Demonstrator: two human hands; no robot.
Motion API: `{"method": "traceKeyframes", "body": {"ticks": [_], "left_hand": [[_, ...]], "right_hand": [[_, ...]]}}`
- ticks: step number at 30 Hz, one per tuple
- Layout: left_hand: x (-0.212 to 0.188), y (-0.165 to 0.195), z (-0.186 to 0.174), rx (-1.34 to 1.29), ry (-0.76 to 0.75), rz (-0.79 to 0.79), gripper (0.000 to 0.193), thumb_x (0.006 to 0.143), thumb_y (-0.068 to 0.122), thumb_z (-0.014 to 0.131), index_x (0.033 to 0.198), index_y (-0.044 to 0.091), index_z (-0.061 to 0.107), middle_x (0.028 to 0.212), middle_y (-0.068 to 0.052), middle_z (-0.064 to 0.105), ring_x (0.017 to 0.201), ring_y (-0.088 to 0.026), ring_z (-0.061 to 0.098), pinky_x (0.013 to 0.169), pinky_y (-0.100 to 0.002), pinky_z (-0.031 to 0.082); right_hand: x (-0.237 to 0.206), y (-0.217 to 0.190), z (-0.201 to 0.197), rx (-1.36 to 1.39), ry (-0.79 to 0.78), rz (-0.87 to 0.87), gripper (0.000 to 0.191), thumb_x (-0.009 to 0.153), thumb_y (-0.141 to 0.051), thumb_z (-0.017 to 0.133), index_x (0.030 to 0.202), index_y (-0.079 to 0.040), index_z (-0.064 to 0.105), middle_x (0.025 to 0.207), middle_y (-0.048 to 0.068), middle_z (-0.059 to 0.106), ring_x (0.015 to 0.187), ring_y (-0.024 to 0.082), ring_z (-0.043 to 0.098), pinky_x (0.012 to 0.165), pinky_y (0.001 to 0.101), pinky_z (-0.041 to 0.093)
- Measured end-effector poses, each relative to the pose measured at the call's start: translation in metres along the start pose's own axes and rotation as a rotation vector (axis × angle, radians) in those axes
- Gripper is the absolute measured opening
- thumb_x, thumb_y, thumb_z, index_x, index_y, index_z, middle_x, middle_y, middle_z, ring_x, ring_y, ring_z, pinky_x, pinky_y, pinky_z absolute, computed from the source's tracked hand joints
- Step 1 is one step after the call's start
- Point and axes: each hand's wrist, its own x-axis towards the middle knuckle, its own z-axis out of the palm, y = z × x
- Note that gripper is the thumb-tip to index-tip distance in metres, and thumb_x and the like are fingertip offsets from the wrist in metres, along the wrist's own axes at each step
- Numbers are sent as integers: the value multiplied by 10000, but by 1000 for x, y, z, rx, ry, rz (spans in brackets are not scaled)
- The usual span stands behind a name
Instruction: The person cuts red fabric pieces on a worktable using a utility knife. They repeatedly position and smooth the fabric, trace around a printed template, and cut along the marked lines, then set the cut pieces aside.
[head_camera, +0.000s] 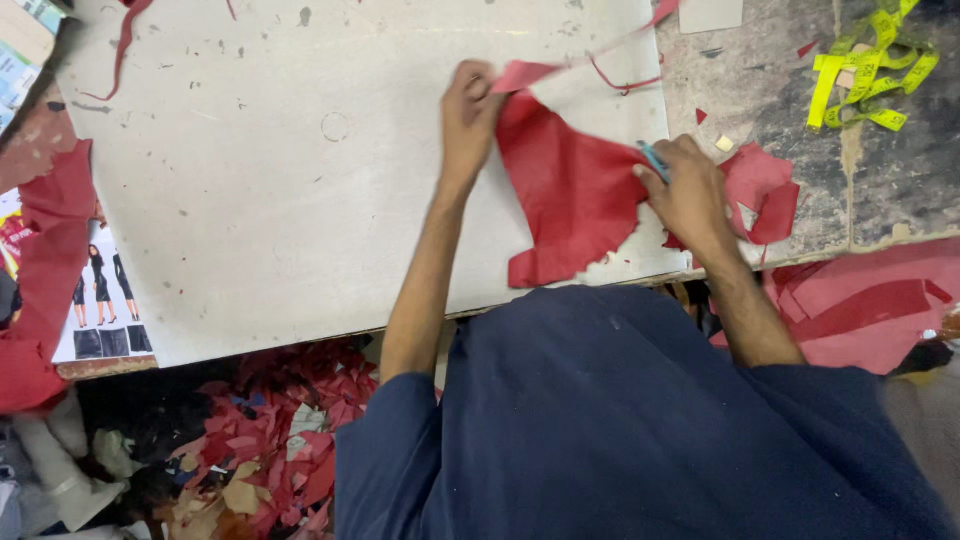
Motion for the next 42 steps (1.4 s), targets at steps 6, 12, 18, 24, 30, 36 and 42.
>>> {"method": "traceKeyframes", "body": {"ticks": [6, 12, 18, 24, 30, 36, 42], "left_hand": [[-178, 97, -128, -80, 258, -136, 222, 994, 14, 664, 1186, 44, 557, 993, -101, 754, 941, -141, 729, 867, -300, 605], [-329, 136, -168, 14, 332, -136, 203, 967, -13, 749, 1164, -51, 718, 1054, -128, 727, 922, -134, 677, 825, -238, 540], [-271, 73, -237, 32, 845, -87, 154, 998, 87, 641, 1108, -10, 688, 910, -104, 759, 626, -152, 725, 554, -245, 541], [-234, 46, -300, 698, 826, -41, 144, 974, 86, 693, 1078, -3, 736, 952, -113, 752, 631, -187, 653, 593, -310, 508], [-234, 45, -324, 1006, 745, -42, 93, 927, 66, 718, 1016, 41, 731, 944, -89, 698, 794, -273, 691, 672, -392, 528], [-210, 75, -339, 1090, 774, -166, 247, 882, -35, 630, 1109, 38, 693, 1117, -162, 660, 922, -335, 690, 747, -460, 526], [-189, 56, -268, 1050, 303, 244, 550, 840, -175, 482, 1348, -11, 612, 1380, -195, 638, 1371, -360, 574, 1205, -463, 430]], "right_hand": [[-39, -75, -63, 58, -448, -81, 240, 914, -227, 729, 1093, -70, 697, 788, 200, 697, 746, 373, 707, 669, 461, 523], [-10, -115, -96, 39, -1136, -270, 425, 788, -454, 768, 1125, -198, 747, 729, 28, 760, 602, 168, 757, 549, 388, 582], [100, -145, 3, -374, -471, -417, 237, 969, -380, 789, 1057, -160, 795, 782, 93, 716, 757, 335, 690, 690, 510, 550], [101, -194, 146, -225, 49, -444, 328, 938, -30, 699, 1257, -15, 627, 1235, 247, 548, 776, 408, 678, 629, 531, 523], [-23, -192, 183, -196, -110, -112, 531, 991, -127, 659, 1512, -204, 590, 1141, 175, 557, 784, 387, 667, 627, 530, 527], [-94, -159, 146, -121, 70, 174, 480, 987, -241, 769, 1417, -72, 639, 1090, 170, 604, 903, 406, 648, 780, 522, 515], [-102, -158, 172, 88, 198, 218, 359, 937, -229, 843, 1129, 5, 649, 1056, 210, 639, 963, 376, 646, 823, 479, 518]]}}
